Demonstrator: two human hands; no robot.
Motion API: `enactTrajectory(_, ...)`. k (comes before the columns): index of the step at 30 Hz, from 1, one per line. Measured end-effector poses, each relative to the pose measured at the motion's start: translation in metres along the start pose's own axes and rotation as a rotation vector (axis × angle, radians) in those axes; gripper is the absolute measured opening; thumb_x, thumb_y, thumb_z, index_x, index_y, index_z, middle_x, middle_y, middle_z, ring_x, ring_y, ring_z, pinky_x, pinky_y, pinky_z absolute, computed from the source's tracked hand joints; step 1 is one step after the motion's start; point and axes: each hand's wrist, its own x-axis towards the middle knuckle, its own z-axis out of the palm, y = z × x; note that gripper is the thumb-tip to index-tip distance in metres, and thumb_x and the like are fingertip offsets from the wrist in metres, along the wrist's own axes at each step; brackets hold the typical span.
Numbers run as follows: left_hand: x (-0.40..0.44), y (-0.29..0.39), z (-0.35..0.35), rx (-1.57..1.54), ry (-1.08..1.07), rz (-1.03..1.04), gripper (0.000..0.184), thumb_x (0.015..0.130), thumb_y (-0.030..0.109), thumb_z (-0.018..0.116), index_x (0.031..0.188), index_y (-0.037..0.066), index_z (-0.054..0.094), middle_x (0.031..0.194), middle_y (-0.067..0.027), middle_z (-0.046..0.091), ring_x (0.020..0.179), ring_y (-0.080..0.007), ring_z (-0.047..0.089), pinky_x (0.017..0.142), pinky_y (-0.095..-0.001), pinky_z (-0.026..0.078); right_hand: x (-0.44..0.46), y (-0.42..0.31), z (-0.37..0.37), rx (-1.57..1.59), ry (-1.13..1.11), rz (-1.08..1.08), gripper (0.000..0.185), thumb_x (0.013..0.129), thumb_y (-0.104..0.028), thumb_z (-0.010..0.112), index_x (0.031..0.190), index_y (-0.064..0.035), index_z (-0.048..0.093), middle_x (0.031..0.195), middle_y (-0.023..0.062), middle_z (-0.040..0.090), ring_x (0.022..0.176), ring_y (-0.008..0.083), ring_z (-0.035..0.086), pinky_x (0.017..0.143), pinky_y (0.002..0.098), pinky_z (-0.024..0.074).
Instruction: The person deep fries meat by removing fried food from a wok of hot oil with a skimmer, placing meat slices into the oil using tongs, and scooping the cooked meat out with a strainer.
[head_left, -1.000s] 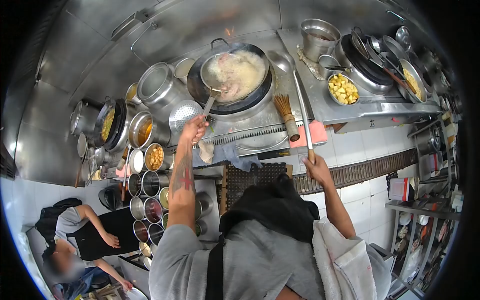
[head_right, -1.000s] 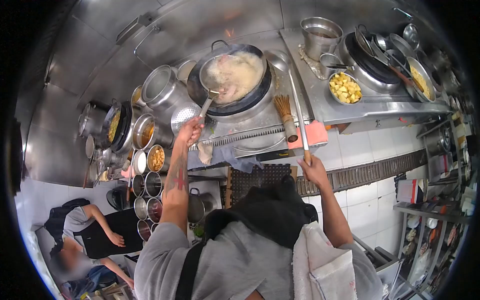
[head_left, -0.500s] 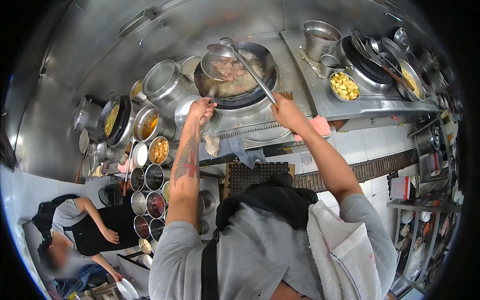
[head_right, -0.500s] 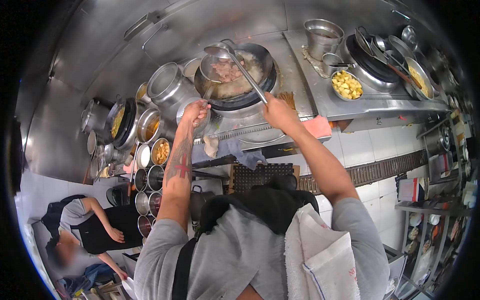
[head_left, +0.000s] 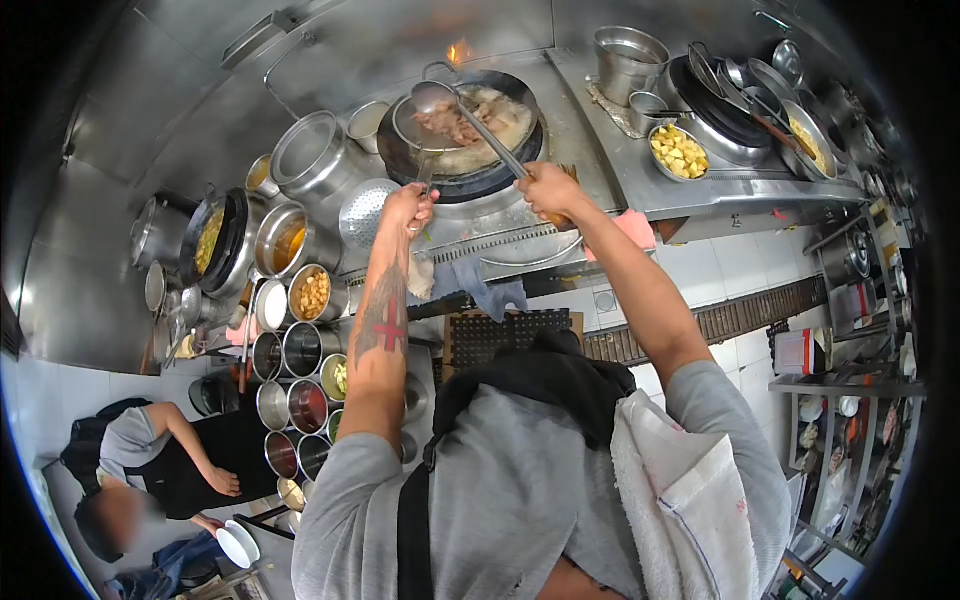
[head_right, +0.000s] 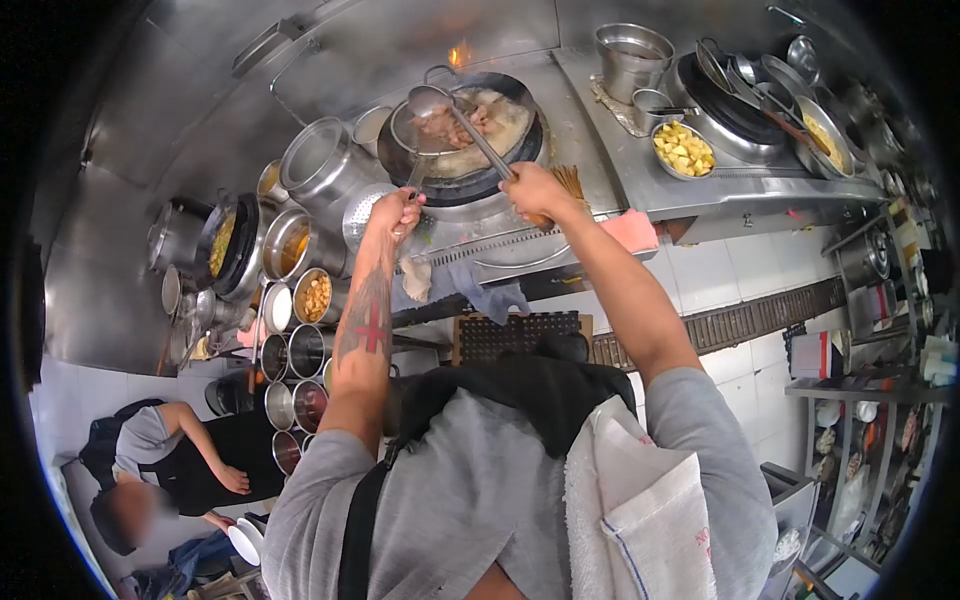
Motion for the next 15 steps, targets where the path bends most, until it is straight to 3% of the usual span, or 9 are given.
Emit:
enactTrajectory(1, 0.005, 0.003, -0.005, 0.011, 0.003, -0.050, 0.012, 0.094, 0.008, 0.039, 0.104, 0.001, 0.042, 0.082, -0.0130, 0.056, 0.043, -0.0069, 0.034, 0.028, -0.0207, 0.021, -0.014, -0.005, -0.002, -0.013, -0.002, -0.002, 0.041, 0.087, -0.018, 0.054, 0.121, 0.0035, 0.051, 0.097, 0.0287, 0.064, 0.094, 0.0427, 0.062, 0.081, 0.0499, 0.0482)
enactTrajectory(2, 0.010, 0.005, -0.011, 0.030, 0.003, -0.132, 0.014, 0.095, 0.014, 0.042, 0.102, 0.001, 0.043, 0.065, -0.0035, 0.042, 0.041, -0.0060, 0.031, 0.028, -0.0190, 0.016, -0.032, -0.006, 0.001, -0.227, 0.168, -0.158, 0.038, 0.086, -0.018, 0.054, 0.119, 0.0021, 0.053, 0.097, 0.0283, 0.064, 0.093, 0.0428, 0.062, 0.080, 0.0500, 0.0481)
enactTrajectory(3, 0.008, 0.006, -0.015, 0.026, 0.004, -0.131, 0.014, 0.095, 0.014, 0.042, 0.102, 0.001, 0.043, 0.065, -0.0035, 0.042, 0.041, -0.0060, 0.031, 0.028, -0.0190, 0.016, -0.050, -0.004, 0.008, -0.430, 0.338, -0.309, 0.035, 0.086, -0.017, 0.054, 0.116, 0.0008, 0.054, 0.096, 0.0280, 0.064, 0.092, 0.0430, 0.062, 0.080, 0.0502, 0.0480)
enactTrajectory(4, 0.001, 0.006, -0.017, 0.052, 0.022, -0.070, 0.016, 0.095, 0.014, 0.042, 0.104, 0.001, 0.044, 0.065, -0.0036, 0.044, 0.040, -0.0059, 0.030, 0.028, -0.0187, 0.016, -0.063, 0.002, 0.012, -0.436, 0.394, -0.352, 0.034, 0.085, -0.016, 0.053, 0.117, -0.0031, 0.055, 0.096, 0.0294, 0.063, 0.093, 0.0441, 0.061, 0.081, 0.0503, 0.0475)
enactTrajectory(6, -0.007, 0.015, -0.014, 0.094, 0.029, -0.008, 0.017, 0.094, 0.014, 0.042, 0.105, 0.001, 0.044, 0.065, -0.0037, 0.046, 0.039, -0.0058, 0.028, 0.028, -0.0184, 0.016, -0.053, 0.010, 0.006, -0.447, 0.336, -0.367, 0.034, 0.085, -0.015, 0.053, 0.117, -0.0025, 0.055, 0.096, 0.0297, 0.063, 0.093, 0.0441, 0.060, 0.082, 0.0509, 0.0469)
enactTrajectory(8, -0.020, 0.015, -0.012, 0.124, 0.069, 0.099, 0.015, 0.095, 0.012, 0.040, 0.105, 0.001, 0.044, 0.079, -0.0126, 0.058, 0.040, -0.0065, 0.034, 0.028, -0.0223, 0.020, -0.044, 0.023, 0.010, -0.444, 0.272, -0.362, 0.035, 0.085, -0.014, 0.052, 0.117, -0.0018, 0.054, 0.096, 0.0299, 0.063, 0.094, 0.0441, 0.060, 0.084, 0.0515, 0.0464)
enactTrajectory(9, -0.023, 0.017, -0.010, 0.130, 0.065, 0.097, 0.015, 0.095, 0.012, 0.040, 0.105, 0.001, 0.044, 0.079, -0.0126, 0.058, 0.040, -0.0065, 0.034, 0.028, -0.0223, 0.020, -0.035, 0.018, 0.010, -0.462, 0.309, -0.317, 0.037, 0.085, -0.015, 0.054, 0.119, 0.0006, 0.054, 0.096, 0.0309, 0.062, 0.095, 0.0439, 0.060, 0.083, 0.0501, 0.0467)
enactTrajectory(12, -0.031, 0.036, -0.013, 0.533, 0.149, 0.164, 0.021, 0.098, 0.019, 0.039, 0.104, 0.000, 0.047, 0.077, -0.0130, 0.063, 0.038, -0.0074, 0.038, 0.030, -0.0245, 0.024, -0.037, 0.009, 0.008, -0.462, 0.383, -0.274, 0.035, 0.086, -0.015, 0.054, 0.116, 0.0025, 0.054, 0.096, 0.0313, 0.062, 0.095, 0.0434, 0.060, 0.083, 0.0498, 0.0469)
enactTrajectory(15, -0.016, 0.048, -0.018, 0.716, 0.209, 0.246, 0.025, 0.098, 0.021, 0.039, 0.102, 0.000, 0.052, 0.073, -0.0118, 0.063, 0.039, -0.0078, 0.038, 0.031, -0.0237, 0.026, -0.060, -0.003, 0.001, -0.457, 0.389, -0.249, 0.031, 0.086, -0.016, 0.053, 0.111, 0.0023, 0.055, 0.095, 0.0305, 0.063, 0.095, 0.0432, 0.061, 0.084, 0.0505, 0.0467)
